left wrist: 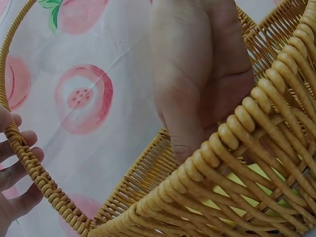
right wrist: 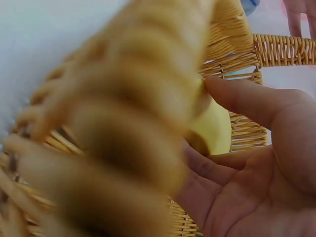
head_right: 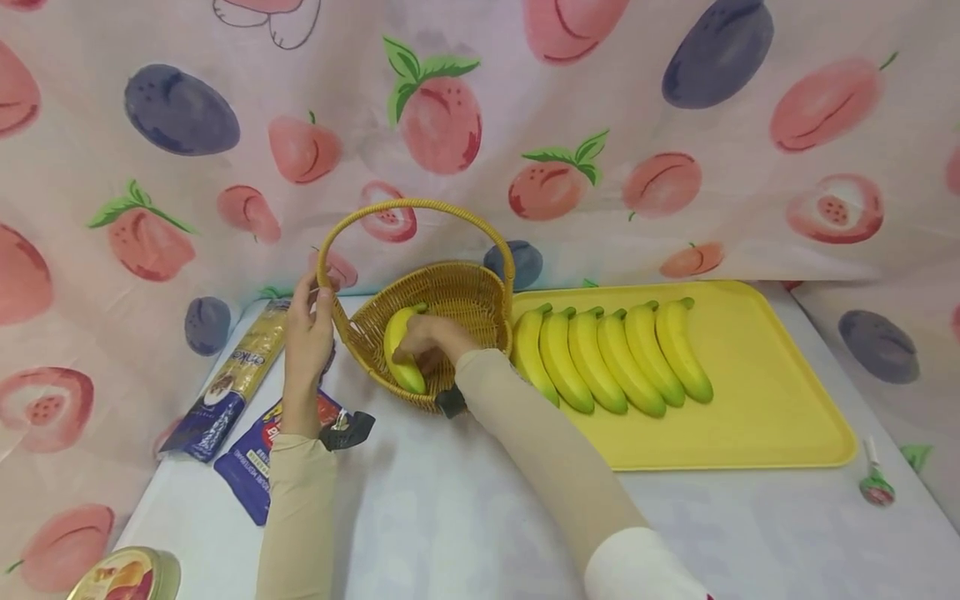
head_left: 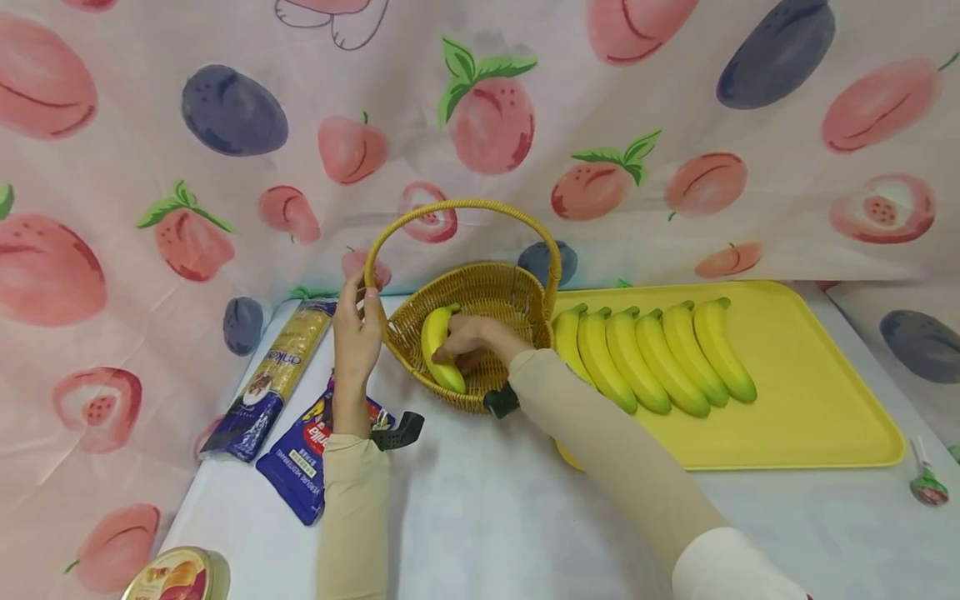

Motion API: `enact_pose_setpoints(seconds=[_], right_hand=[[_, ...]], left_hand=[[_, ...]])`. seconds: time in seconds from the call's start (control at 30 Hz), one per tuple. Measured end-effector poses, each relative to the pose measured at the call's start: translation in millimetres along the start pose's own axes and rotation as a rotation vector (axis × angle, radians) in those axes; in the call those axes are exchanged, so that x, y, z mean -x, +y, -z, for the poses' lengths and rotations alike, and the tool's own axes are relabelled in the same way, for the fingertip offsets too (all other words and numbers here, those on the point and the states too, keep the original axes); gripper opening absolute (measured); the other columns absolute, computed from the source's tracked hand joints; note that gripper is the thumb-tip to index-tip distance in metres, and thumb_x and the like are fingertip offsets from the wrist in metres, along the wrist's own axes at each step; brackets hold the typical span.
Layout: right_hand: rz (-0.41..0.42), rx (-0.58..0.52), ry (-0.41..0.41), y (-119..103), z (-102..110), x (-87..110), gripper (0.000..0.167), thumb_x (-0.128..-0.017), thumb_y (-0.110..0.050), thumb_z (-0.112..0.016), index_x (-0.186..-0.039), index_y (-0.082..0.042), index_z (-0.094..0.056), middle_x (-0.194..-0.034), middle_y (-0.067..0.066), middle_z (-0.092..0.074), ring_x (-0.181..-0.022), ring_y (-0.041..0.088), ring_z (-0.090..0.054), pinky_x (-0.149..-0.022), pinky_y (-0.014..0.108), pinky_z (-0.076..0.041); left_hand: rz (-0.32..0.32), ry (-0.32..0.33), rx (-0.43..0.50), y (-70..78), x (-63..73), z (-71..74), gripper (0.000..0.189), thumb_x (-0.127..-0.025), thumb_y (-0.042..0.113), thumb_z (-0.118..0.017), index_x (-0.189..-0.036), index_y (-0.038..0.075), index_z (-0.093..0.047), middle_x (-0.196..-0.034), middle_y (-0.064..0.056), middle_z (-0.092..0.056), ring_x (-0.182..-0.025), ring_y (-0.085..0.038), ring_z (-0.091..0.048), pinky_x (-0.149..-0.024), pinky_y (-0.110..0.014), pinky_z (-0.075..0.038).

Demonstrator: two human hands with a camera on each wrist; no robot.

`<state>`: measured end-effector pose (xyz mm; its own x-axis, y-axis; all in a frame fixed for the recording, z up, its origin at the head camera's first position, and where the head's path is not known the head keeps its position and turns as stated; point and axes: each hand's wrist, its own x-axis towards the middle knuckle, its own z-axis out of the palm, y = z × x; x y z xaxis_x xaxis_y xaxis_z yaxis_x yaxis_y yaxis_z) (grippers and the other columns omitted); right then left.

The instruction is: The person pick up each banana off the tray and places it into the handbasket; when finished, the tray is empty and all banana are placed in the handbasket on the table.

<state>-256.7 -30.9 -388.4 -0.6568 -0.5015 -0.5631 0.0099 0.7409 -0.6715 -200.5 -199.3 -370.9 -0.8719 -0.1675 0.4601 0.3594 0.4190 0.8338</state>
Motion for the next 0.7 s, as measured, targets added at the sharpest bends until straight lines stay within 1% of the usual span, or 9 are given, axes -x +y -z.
enact_pose_setpoints(seconds=[0.1, 0.2, 0.23, 0.3, 0.4, 0.47, 0.5, 0.6, 0.7], right_hand=[[0.018, 0.004, -0.008, 0.8, -0.4, -0.2, 0.028, -0.091, -0.024, -0.062, -0.105, -0.003, -0.051, -0.100, 0.012, -0.058, -0.089, 0.025, -0.066, -0.079, 0.033, -0.056], [0.034, -0.008, -0.016, 1.9, -0.2, 0.3, 0.029, -0.092, -0.023, -0.059, -0.109, -0.002, -0.050, -0.102, 0.014, -0.059, -0.091, 0.026, -0.066, -0.080, 0.034, -0.055], [0.036, -0.011, -0.012, 2.8, 0.0, 0.7, 0.031, -0.093, -0.023, -0.057, -0.113, -0.001, -0.050, -0.104, 0.014, -0.059, -0.092, 0.027, -0.066, -0.080, 0.034, -0.055], [0.046, -0.012, 0.005, 4.9, 0.8, 2.5, 0.043, -0.094, -0.024, -0.056, -0.127, 0.001, -0.044, -0.110, 0.015, -0.058, -0.095, 0.027, -0.065, -0.082, 0.035, -0.055], [0.074, 0.021, 0.043, 9.1, 3.0, 6.7, 0.062, -0.095, -0.026, -0.054, -0.145, 0.000, -0.028, -0.121, 0.016, -0.055, -0.096, 0.026, -0.065, -0.085, 0.036, -0.053], [0.100, 0.060, 0.074, 12.7, 5.1, 10.5, 0.068, -0.096, -0.028, -0.052, -0.149, -0.002, -0.020, -0.131, 0.016, -0.050, -0.096, 0.025, -0.065, -0.088, 0.036, -0.052], [0.116, 0.087, 0.089, 14.5, 6.3, 12.5, 0.067, -0.096, -0.029, -0.051, -0.149, -0.002, -0.021, -0.135, 0.016, -0.048, -0.097, 0.024, -0.065, -0.090, 0.036, -0.050], [0.158, 0.147, 0.126, 20.0, 10.2, 20.1, 0.061, -0.096, -0.031, -0.050, -0.147, -0.002, -0.030, -0.144, 0.015, -0.042, -0.105, 0.024, -0.062, -0.099, 0.037, -0.045], [0.196, 0.177, 0.161, 25.1, 14.3, 28.7, 0.055, -0.096, -0.033, -0.051, -0.142, -0.004, -0.041, -0.143, 0.013, -0.045, -0.115, 0.025, -0.058, -0.104, 0.038, -0.041]], left_hand=[[0.010, -0.005, -0.001, 0.6, 0.1, 0.2, 0.033, -0.101, 0.011, -0.039, -0.132, 0.002, -0.049, -0.122, -0.022, -0.053, -0.118, -0.035, -0.050, -0.099, -0.052, -0.041], [0.010, 0.002, -0.002, -14.4, -1.6, -1.0, 0.033, -0.102, 0.018, -0.039, -0.132, 0.009, -0.049, -0.123, -0.020, -0.054, -0.117, -0.029, -0.050, -0.099, -0.050, -0.042], [0.008, 0.006, -0.002, -19.6, -2.3, -1.4, 0.033, -0.102, 0.021, -0.039, -0.132, 0.012, -0.050, -0.123, -0.019, -0.054, -0.117, -0.027, -0.051, -0.098, -0.049, -0.042], [0.003, 0.012, -0.004, -21.2, -2.0, -1.5, 0.033, -0.102, 0.023, -0.039, -0.132, 0.013, -0.050, -0.122, -0.018, -0.054, -0.116, -0.026, -0.051, -0.097, -0.049, -0.042], [0.007, 0.016, -0.006, -21.7, -2.2, -1.5, 0.033, -0.102, 0.023, -0.039, -0.131, 0.012, -0.050, -0.122, -0.018, -0.054, -0.115, -0.025, -0.051, -0.096, -0.048, -0.043], [0.018, 0.016, -0.009, -19.5, -2.0, -1.6, 0.033, -0.102, 0.022, -0.039, -0.131, 0.011, -0.050, -0.122, -0.019, -0.054, -0.116, -0.025, -0.051, -0.096, -0.047, -0.043], [0.025, 0.014, -0.007, -17.3, -1.9, -1.5, 0.033, -0.102, 0.020, -0.039, -0.131, 0.010, -0.050, -0.122, -0.020, -0.054, -0.116, -0.027, -0.051, -0.097, -0.048, -0.042], [0.037, 0.007, -0.011, -3.0, 0.0, -1.0, 0.033, -0.101, 0.014, -0.038, -0.131, 0.003, -0.048, -0.123, -0.023, -0.052, -0.118, -0.032, -0.050, -0.099, -0.052, -0.041], [0.033, -0.001, -0.009, 12.3, 2.1, -0.3, 0.034, -0.101, 0.009, -0.038, -0.131, -0.002, -0.047, -0.123, -0.025, -0.051, -0.119, -0.036, -0.049, -0.099, -0.054, -0.041]])
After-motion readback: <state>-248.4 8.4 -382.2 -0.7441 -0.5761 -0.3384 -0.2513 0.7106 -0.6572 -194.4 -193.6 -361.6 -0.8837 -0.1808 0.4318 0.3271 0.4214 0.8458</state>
